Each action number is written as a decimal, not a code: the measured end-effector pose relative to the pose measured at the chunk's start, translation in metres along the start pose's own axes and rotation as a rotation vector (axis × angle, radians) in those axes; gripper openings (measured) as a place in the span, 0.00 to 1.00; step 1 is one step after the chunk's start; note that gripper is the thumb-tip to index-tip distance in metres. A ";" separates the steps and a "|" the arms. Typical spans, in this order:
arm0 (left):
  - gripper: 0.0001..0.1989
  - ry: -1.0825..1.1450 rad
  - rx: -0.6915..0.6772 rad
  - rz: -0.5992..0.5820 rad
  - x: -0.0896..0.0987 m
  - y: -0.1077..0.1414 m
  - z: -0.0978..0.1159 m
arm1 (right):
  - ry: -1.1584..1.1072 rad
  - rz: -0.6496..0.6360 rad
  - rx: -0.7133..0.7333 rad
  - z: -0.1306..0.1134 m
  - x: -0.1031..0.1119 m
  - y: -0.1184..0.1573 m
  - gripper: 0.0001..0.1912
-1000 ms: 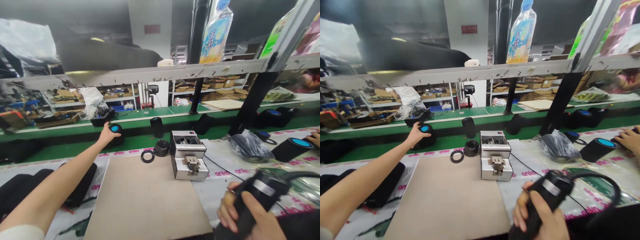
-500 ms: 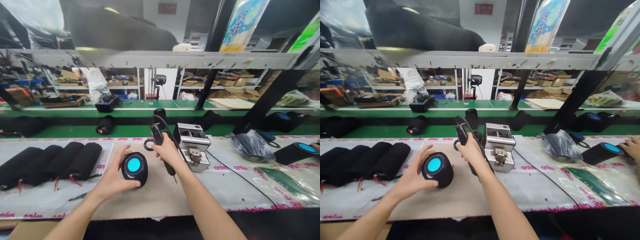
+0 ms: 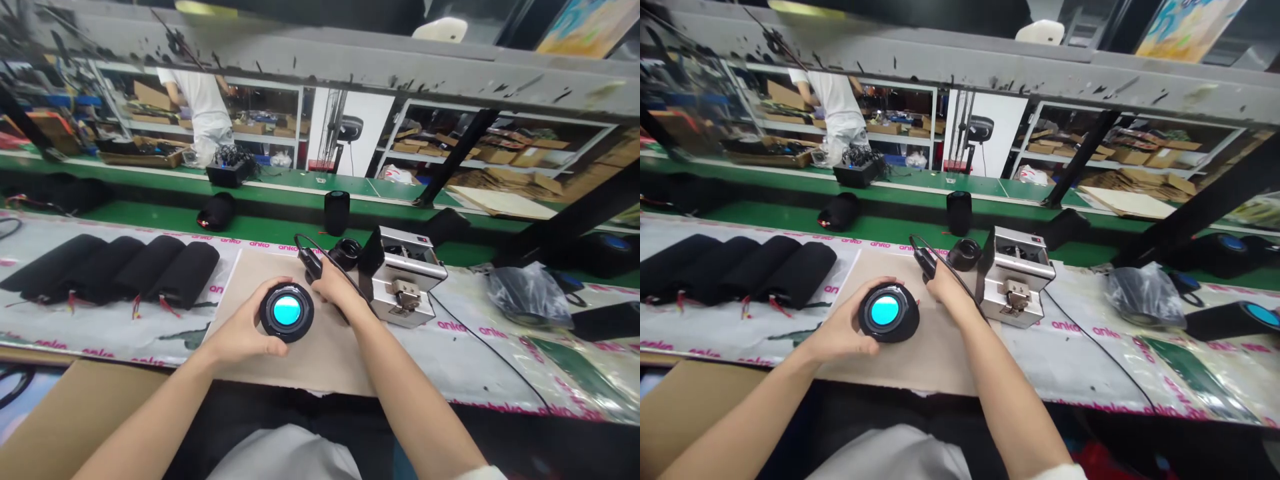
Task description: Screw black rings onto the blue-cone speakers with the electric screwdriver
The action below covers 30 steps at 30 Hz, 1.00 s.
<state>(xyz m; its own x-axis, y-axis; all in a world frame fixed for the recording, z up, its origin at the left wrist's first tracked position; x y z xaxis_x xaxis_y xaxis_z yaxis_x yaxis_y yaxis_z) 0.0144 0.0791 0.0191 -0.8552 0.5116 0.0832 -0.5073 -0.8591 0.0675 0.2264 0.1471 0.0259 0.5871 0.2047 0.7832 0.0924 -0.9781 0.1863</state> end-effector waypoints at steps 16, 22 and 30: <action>0.51 -0.359 -0.200 0.179 -0.022 0.011 0.029 | -0.284 0.112 -0.014 0.066 0.001 0.130 0.31; 0.42 -0.417 -0.381 0.228 -0.030 0.023 0.036 | -0.294 0.106 -0.057 0.080 -0.001 0.150 0.37; 0.38 -0.359 -0.265 0.282 -0.031 0.030 0.028 | -0.364 0.102 0.049 0.056 -0.001 0.123 0.31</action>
<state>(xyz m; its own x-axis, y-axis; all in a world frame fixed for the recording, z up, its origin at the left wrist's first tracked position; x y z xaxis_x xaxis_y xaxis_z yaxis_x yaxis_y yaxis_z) 0.0286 0.0376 0.0467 -0.8958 0.1934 0.4003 -0.3120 -0.9149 -0.2563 0.2826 0.0249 0.0146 0.8416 0.0878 0.5328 0.0514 -0.9952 0.0828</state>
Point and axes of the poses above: each hand's wrist, its own y-axis away from the middle knuckle, its own x-axis out of the back of the hand, z = x × y, the point moved 5 cm from there along -y, towards the middle knuckle, and after that the axes turned 15 degrees about x, right-handed, at the moved point
